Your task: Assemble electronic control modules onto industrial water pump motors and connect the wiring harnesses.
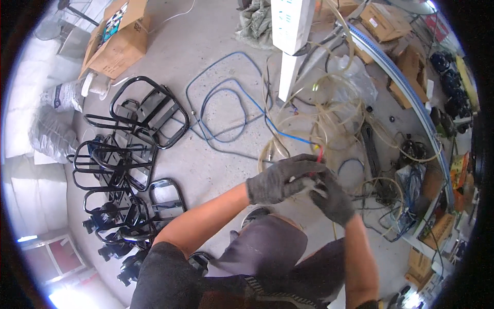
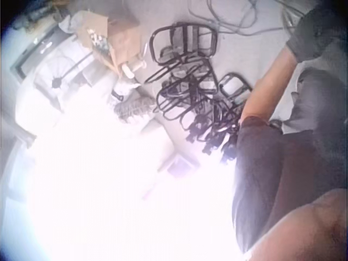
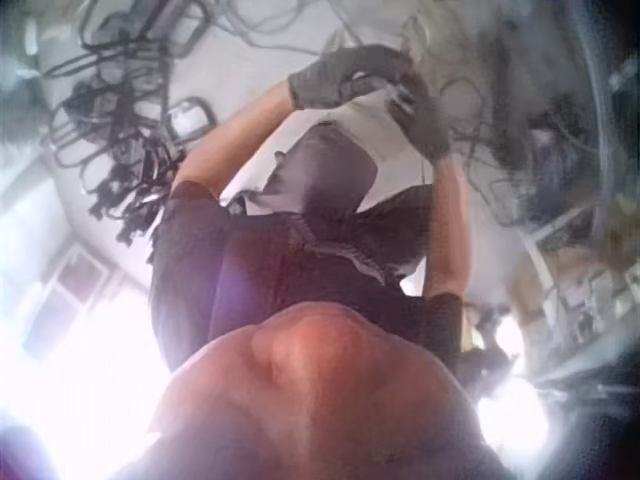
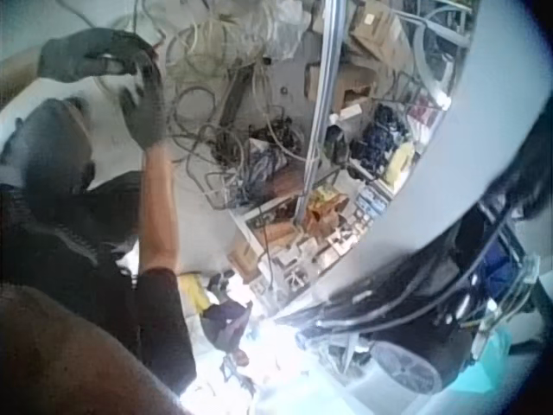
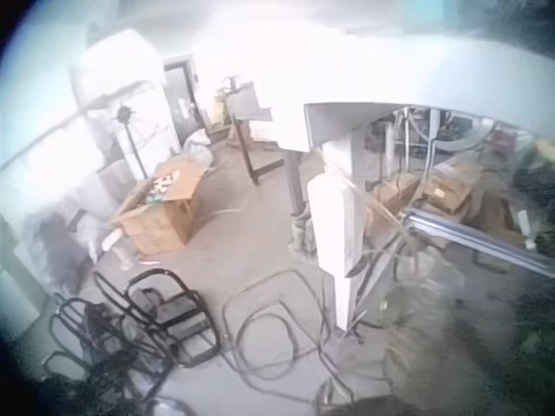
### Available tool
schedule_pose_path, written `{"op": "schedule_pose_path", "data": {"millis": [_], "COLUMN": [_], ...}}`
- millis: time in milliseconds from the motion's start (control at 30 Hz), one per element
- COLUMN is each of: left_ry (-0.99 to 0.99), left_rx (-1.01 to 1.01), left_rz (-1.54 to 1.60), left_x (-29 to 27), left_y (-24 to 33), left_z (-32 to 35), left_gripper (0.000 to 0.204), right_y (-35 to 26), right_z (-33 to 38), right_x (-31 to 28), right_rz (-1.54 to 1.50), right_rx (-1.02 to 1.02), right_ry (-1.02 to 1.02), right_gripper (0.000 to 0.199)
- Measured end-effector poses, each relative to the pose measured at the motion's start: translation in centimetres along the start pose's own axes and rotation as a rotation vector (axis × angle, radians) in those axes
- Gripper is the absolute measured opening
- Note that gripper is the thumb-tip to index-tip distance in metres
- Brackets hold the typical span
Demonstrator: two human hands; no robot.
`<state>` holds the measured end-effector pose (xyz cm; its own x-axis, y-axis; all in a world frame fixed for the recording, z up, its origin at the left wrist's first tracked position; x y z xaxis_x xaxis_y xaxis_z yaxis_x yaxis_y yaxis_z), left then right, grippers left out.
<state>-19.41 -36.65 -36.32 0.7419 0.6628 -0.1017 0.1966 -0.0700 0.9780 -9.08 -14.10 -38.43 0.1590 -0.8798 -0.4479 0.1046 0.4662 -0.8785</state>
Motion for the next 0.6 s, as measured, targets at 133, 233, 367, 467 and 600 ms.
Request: {"op": "schedule_pose_path", "data": {"millis": [133, 233, 367, 467, 600], "left_ry": [-0.031, 0.007, -0.219, -0.370, -0.418], "left_rx": [0.044, -0.049, -0.231, -0.312, -0.487], "left_rz": [-0.018, 0.031, -0.122, -0.692, -1.111], "left_x": [1.4, 0.7, -0.3, -2.8, -6.9], "left_y": [1.5, 1.2, 3.4, 9.0, 20.2], "left_z": [-2.1, -1.9, -1.1, -0.6, 0.6], "left_gripper": [0.054, 0.061, 0.063, 0.056, 0.043], "right_y": [-2.5, -4.2, -7.6, -10.2, -13.8], "right_z": [-2.5, -1.3, -0.3, -0.6, -0.6], "right_x": [3.0, 2.2, -1.2, -3.2, -3.6], "right_rz": [0.227, -0.144, -1.195, -1.198, -1.216], "right_rx": [-0.286, -0.014, 0.250, 0.196, 0.350], "right_ry": [0.039, 0.114, 0.235, 0.190, -0.048], "right_gripper": [0.037, 0.035, 0.025, 0.035, 0.038]}}
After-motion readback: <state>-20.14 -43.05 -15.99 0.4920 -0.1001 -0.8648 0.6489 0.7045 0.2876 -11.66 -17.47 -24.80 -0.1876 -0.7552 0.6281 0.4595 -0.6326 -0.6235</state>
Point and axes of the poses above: each hand's wrist, its own z-axis away from the middle knuckle, its own x-axis out of the palm, y = z × x, the point moved 1 cm from there along -z, towards the middle knuckle, and after that the axes turned 5 degrees about y, right-handed, at the moved point
